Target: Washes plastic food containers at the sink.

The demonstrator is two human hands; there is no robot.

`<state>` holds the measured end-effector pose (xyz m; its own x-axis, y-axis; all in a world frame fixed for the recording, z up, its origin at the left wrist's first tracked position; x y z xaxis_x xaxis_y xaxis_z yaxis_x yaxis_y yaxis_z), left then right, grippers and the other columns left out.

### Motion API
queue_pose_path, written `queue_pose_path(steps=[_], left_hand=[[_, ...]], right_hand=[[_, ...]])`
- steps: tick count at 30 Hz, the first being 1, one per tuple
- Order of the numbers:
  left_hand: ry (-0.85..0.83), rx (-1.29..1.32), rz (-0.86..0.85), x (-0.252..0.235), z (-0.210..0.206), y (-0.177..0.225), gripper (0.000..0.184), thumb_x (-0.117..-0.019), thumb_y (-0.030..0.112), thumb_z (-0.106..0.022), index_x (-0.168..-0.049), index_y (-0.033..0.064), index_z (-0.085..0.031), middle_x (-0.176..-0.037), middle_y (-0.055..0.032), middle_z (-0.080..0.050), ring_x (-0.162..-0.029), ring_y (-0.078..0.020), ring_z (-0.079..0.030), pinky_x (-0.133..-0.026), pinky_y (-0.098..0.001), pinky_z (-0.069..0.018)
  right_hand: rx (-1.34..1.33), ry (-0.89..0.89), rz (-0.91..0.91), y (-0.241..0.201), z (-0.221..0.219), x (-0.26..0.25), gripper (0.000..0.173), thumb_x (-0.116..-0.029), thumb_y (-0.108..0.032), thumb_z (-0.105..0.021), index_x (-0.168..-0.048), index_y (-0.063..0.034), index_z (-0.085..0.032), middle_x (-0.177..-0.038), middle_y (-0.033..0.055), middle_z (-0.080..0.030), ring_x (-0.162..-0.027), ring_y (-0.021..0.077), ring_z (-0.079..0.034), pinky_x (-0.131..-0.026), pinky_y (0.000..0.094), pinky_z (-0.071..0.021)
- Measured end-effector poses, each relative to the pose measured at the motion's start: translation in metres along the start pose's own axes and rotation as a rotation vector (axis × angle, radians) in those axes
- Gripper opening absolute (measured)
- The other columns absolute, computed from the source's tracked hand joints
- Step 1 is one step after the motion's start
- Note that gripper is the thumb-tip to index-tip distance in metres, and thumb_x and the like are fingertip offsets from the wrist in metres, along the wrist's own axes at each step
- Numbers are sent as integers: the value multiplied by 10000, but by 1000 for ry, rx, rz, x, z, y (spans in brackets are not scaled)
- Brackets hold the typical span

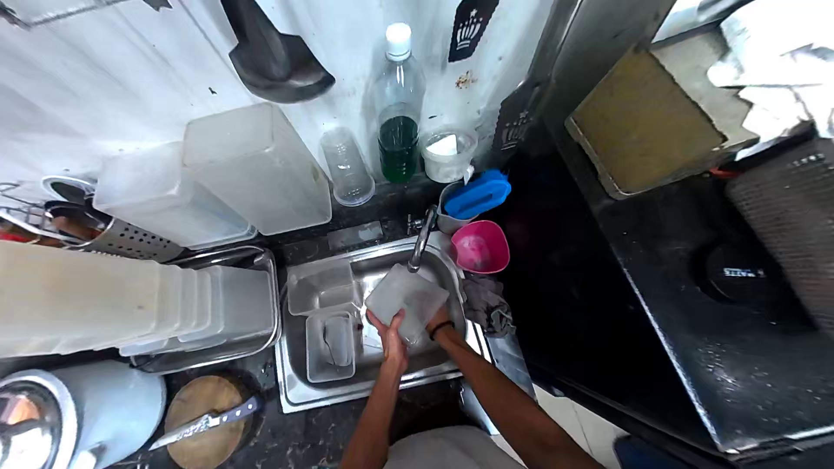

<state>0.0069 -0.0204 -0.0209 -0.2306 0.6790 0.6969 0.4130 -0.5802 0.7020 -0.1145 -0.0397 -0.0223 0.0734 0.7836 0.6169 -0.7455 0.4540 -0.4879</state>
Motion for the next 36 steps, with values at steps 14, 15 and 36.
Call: queue_pose_path(steps=[14, 15, 36], left_hand=[[-20, -40, 60, 7, 5, -1, 1163, -849, 329, -768, -1633, 336, 91, -1618, -269, -272, -1383, -440, -453, -1009, -629, -493], [-50, -44, 48, 5, 3, 4, 1138, -859, 319, -745, -1638, 306, 85, -1645, -223, -252, -1429, -390, -419, -1064, -604, -466], [-93, -54, 166, -7, 17, -12, 1062, -918, 532, -667, -1650, 238, 44, -1609, -263, -308, -1410, -406, -441, -1076, -611, -452]], right_hand=[[1, -51, 200, -46, -9, 20, 459, -1035, -215, -552, -1413, 46, -560, -1480, 249, -530, -1429, 354, -457, -1209, 460, -337], [-23, -210, 59, -52, -8, 34, 523, -1044, -206, -562, -1467, 88, -469, -1540, 273, -452, -1482, 364, -381, -1237, 469, -278], [-1287, -174, -219, -37, -34, 33, 361, -1118, -188, -329, -1381, 2, -488, -1203, 162, -640, -1038, 205, -641, -887, 381, -559]])
Point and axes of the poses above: each hand's wrist, its own x-axis away from the middle knuckle, its own z-axis out of the back of the hand, y = z × x, the point moved 3 cm from there along -x, towards the middle knuckle
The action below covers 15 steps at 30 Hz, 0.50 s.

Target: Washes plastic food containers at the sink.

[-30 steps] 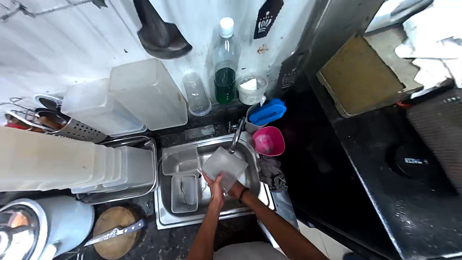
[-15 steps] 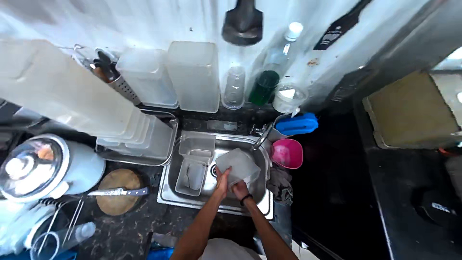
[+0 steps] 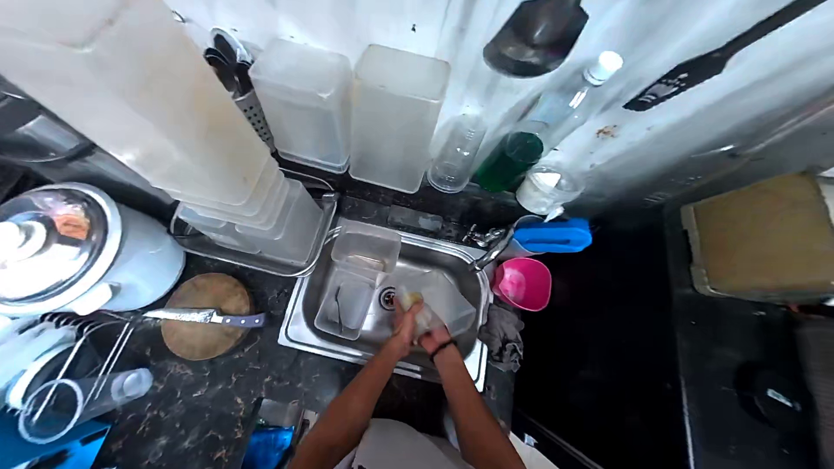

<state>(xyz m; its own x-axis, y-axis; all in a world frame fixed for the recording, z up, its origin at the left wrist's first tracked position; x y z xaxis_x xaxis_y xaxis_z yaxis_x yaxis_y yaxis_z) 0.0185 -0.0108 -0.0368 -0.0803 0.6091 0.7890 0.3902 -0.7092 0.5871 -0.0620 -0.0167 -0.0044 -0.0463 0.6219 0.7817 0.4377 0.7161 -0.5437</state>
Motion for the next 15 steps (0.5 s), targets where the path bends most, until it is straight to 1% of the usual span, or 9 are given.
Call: queue_pose_path(steps=[2, 3, 5, 7, 9, 11, 12, 13, 15], left_hand=[[12, -5, 0, 8, -7, -6, 1061, -911, 523, -688, -1654, 267, 26, -1622, -264, -280, -1433, -414, -406, -1096, -619, -426], [41, 3, -15, 6, -5, -5, 1045, -921, 510, -679, -1653, 265, 25, -1628, -247, -283, -1441, -400, -403, -1102, -609, -427], [104, 40, -47, -5, 8, 1, 1023, -947, 472, -664, -1650, 273, 52, -1659, -225, -222, -1460, -402, -361, -1096, -626, -406], [104, 60, -34, -14, 15, 3, 1035, -949, 486, -649, -1642, 291, 94, -1686, -193, -161, -1489, -394, -314, -1108, -641, -384], [71, 97, 12, -5, 11, -15, 1055, -944, 473, -653, -1634, 297, 125, -1686, -185, -165, -1487, -390, -326, -1104, -644, -401], [45, 162, 48, 6, -5, -21, 1019, -963, 435, -643, -1633, 299, 113, -1662, -195, -229, -1451, -395, -385, -1071, -642, -436], [37, 183, 57, 10, -9, -21, 1005, -972, 442, -629, -1631, 300, 117, -1655, -193, -251, -1443, -386, -404, -1069, -631, -449], [33, 185, 60, 12, -8, -19, 998, -977, 455, -612, -1629, 301, 128, -1658, -189, -245, -1447, -377, -399, -1078, -623, -444], [50, 175, 34, 3, 0, -7, 979, -989, 469, -593, -1629, 299, 127, -1647, -192, -270, -1426, -368, -433, -1071, -601, -463]], right_hand=[[-140, -33, 6, -13, -2, -13, 411, -1127, -216, -292, -1442, -6, -453, -1289, 178, -616, -1120, 222, -634, -944, 388, -559], [-268, 4, -7, -14, 4, -17, 401, -1120, -265, -290, -1395, -36, -469, -1214, 156, -631, -1046, 216, -643, -870, 387, -567], [-451, 49, -40, -20, 21, -9, 401, -1109, -338, -298, -1367, -71, -449, -1175, 145, -608, -1006, 233, -634, -831, 416, -567], [-436, 107, -54, -36, 28, -5, 388, -1098, -348, -335, -1321, -63, -478, -1115, 143, -617, -948, 239, -644, -785, 417, -578], [-372, 179, -9, -40, 31, -10, 388, -1112, -309, -290, -1367, -54, -433, -1201, 141, -583, -1029, 222, -609, -857, 401, -550], [-211, 194, 93, -36, 22, -19, 424, -1134, -196, -256, -1479, 27, -362, -1398, 211, -518, -1203, 249, -555, -1003, 401, -498], [-96, 160, 134, -30, 15, -22, 415, -1123, -130, -279, -1472, 62, -393, -1388, 224, -542, -1194, 239, -575, -1006, 369, -512], [-130, 136, 117, -20, 9, -20, 389, -1119, -134, -285, -1433, 44, -431, -1304, 192, -582, -1109, 210, -597, -939, 350, -534], [-344, 40, -25, 0, 4, -13, 369, -1122, -243, -266, -1357, -34, -459, -1159, 130, -625, -1003, 190, -635, -851, 358, -565]])
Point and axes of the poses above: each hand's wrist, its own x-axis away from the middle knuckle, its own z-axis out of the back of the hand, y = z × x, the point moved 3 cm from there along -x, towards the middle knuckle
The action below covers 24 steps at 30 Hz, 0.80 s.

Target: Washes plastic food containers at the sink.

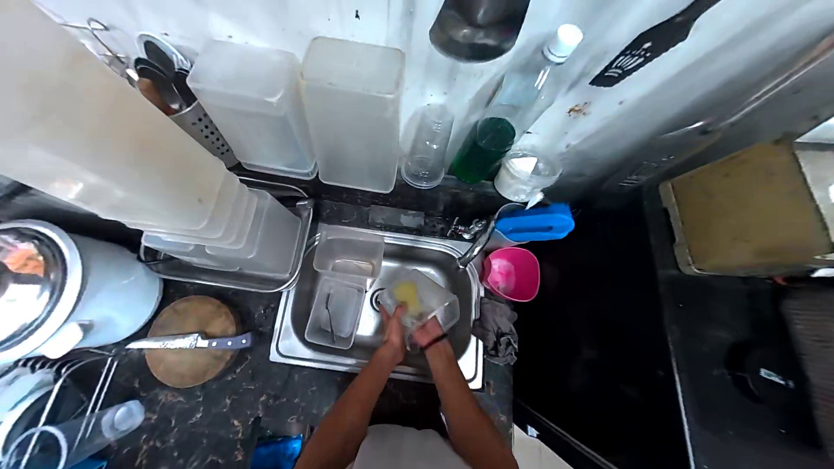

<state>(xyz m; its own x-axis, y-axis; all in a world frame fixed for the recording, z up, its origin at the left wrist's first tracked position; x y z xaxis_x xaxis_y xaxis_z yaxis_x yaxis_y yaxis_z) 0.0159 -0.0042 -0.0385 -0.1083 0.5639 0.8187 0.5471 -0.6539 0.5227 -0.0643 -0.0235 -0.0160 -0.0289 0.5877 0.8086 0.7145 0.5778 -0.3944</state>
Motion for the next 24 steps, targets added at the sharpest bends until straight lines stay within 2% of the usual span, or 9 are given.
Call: queue_pose_path(steps=[2, 4, 9, 13, 17, 19, 21, 22, 24], left_hand=[[39, -36, -15, -10, 10, 9, 984, -988, 470, -600, -1628, 294, 127, -1613, -214, -324, -1374, -374, -488, -1028, -591, -493], [26, -71, 18, -11, 16, 6, 1025, -964, 473, -628, -1627, 309, 136, -1663, -185, -238, -1441, -380, -408, -1068, -627, -452], [31, -22, 107, 17, -3, -11, 1005, -967, 513, -613, -1607, 379, 151, -1637, -209, -277, -1381, -454, -453, -952, -700, -493], [101, -98, -21, -5, -3, 11, 1004, -969, 474, -626, -1632, 305, 109, -1618, -241, -300, -1400, -412, -447, -1044, -625, -467], [153, 14, 27, -23, -6, 10, 969, -1000, 500, -569, -1612, 320, 161, -1581, -280, -330, -1324, -480, -486, -936, -675, -500], [79, 57, 93, -14, -14, -3, 856, -1028, 545, -489, -1627, 291, 66, -1541, -275, -385, -1277, -470, -517, -904, -664, -517], [-37, 73, 189, 0, -25, -23, 680, -1049, 619, -321, -1535, 145, -350, -1305, -222, -600, -1050, -348, -635, -802, -527, -550], [-130, 64, 241, 4, -25, -30, 708, -1055, 631, -246, -1461, 86, -446, -1237, -195, -638, -998, -299, -651, -804, -481, -552], [-218, 19, 280, 7, -18, -30, 639, -1094, 532, -193, -1433, 53, -444, -1240, -188, -628, -999, -281, -647, -827, -461, -551]], right_hand=[[-69, -17, -150, 4, 10, 12, 382, -1108, -292, -308, -1327, -34, -485, -1114, 145, -641, -965, 217, -658, -826, 385, -579], [-53, 53, -97, -13, 20, 9, 347, -1101, -282, -335, -1291, -41, -497, -1078, 131, -643, -928, 204, -664, -786, 375, -592], [518, 79, 156, -24, -9, 1, 402, -1105, -80, -344, -1460, 87, -429, -1423, 230, -542, -1253, 225, -563, -1063, 333, -480], [9, -43, -91, 9, -10, -13, 350, -1109, -211, -323, -1326, -7, -507, -1140, 164, -651, -986, 224, -652, -842, 383, -570], [47, 17, -129, -17, 9, 7, 423, -1098, -367, -358, -1284, -23, -519, -1084, 154, -659, -942, 234, -669, -811, 406, -583], [328, 32, -17, -34, 0, 12, 460, -1104, -354, -408, -1342, 15, -543, -1172, 171, -671, -1027, 225, -666, -891, 395, -569], [854, 56, 169, -47, -8, 6, 378, -1036, -205, -585, -1327, 36, -611, -1243, 210, -673, -1140, 268, -656, -1016, 426, -529], [1140, 38, 250, -53, -11, 3, 397, -985, -181, -639, -1331, 13, -631, -1261, 220, -673, -1181, 306, -645, -1055, 470, -499], [1573, -48, 370, -56, -14, 1, 461, -935, -156, -645, -1382, -48, -628, -1344, 200, -641, -1276, 355, -592, -1105, 528, -454]])
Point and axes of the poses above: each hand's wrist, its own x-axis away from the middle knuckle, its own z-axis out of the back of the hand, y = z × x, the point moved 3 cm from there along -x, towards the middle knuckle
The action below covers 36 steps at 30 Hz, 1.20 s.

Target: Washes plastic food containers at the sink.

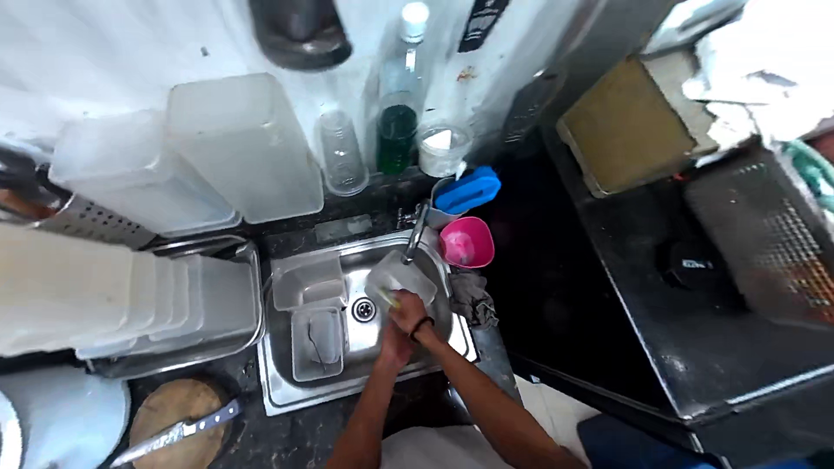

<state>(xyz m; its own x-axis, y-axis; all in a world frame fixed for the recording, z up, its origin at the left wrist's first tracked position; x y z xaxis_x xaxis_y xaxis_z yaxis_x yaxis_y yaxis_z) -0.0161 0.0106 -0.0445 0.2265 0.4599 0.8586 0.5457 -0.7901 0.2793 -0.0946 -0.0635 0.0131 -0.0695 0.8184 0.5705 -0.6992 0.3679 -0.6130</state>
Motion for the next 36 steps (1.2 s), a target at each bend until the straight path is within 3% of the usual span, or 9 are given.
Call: queue_pose_path(steps=[4, 7, 11, 15, 18, 21, 28, 32, 36], left_hand=[[91, 16, 12, 12, 39, 51, 914, -989, 731, -106, -1539, 18, -262, -1402, -308, -529, -1175, -425, -617, -930, -585, -536], [25, -139, 135, 6, 51, 88, 1064, -845, 900, -179, -1545, 119, -355, -1410, -278, -544, -1207, -460, -586, -944, -677, -492], [-28, -346, 245, -3, 37, 95, 781, -904, 755, -329, -1354, 157, -551, -1186, -228, -661, -964, -419, -657, -746, -633, -539], [-25, -242, 97, -1, 26, 80, 481, -994, 489, -415, -1248, 114, -578, -1069, -172, -688, -884, -344, -680, -671, -556, -560], [-18, -110, -38, 4, 20, 59, 431, -1001, 418, -432, -1246, 89, -564, -1061, -165, -684, -890, -315, -681, -697, -524, -571], [-35, -52, -146, 16, 8, 44, 403, -1020, 327, -454, -1338, 87, -514, -1179, -159, -661, -1040, -290, -662, -855, -520, -562], [46, -112, -230, 17, -4, 58, 567, -1071, 438, -414, -1593, 280, -260, -1484, -123, -509, -1283, -297, -547, -994, -553, -491], [27, -129, -246, 30, -21, 50, 420, -1079, 416, -381, -1362, 133, -511, -1177, -103, -645, -1031, -218, -633, -849, -434, -549], [58, -143, -304, 12, -9, 58, 591, -1082, 388, -394, -1617, 277, -170, -1421, -155, -534, -1216, -288, -574, -957, -521, -514]], right_hand=[[345, -68, 359, 20, -8, 7, 425, -900, 74, -570, -1270, -78, -713, -1354, 167, -642, -1329, 400, -528, -1142, 548, -405], [457, -152, 593, 37, 5, 19, 388, -896, 138, -555, -1180, -47, -743, -1352, 150, -653, -1355, 399, -513, -1173, 547, -372], [585, -323, 657, 42, 5, 16, 363, -930, 106, -547, -1212, -32, -729, -1383, 169, -630, -1370, 409, -494, -1165, 551, -373], [656, -519, 343, 43, -5, -4, 361, -973, -175, -659, -1277, 19, -673, -1434, 289, -529, -1352, 504, -459, -1118, 642, -377], [592, -410, 42, 14, -2, 3, 382, -1025, -26, -510, -1388, 76, -569, -1569, 276, -410, -1488, 467, -327, -1226, 595, -285], [301, -72, -2, 20, -26, -10, 415, -1027, -56, -482, -1404, 112, -531, -1493, 304, -491, -1444, 435, -416, -1231, 528, -292], [-174, -83, -16, 17, -52, -2, 322, -1015, -173, -558, -1226, 33, -686, -1274, 256, -652, -1238, 394, -602, -1083, 553, -452], [-668, -64, -197, -35, 16, 62, 340, -1053, -129, -535, -1308, 89, -595, -1317, 277, -624, -1261, 352, -599, -1113, 489, -440], [-886, -21, -1, -7, -8, 62, 375, -1061, -84, -464, -1370, 110, -552, -1247, 263, -646, -1120, 273, -650, -974, 412, -533]])
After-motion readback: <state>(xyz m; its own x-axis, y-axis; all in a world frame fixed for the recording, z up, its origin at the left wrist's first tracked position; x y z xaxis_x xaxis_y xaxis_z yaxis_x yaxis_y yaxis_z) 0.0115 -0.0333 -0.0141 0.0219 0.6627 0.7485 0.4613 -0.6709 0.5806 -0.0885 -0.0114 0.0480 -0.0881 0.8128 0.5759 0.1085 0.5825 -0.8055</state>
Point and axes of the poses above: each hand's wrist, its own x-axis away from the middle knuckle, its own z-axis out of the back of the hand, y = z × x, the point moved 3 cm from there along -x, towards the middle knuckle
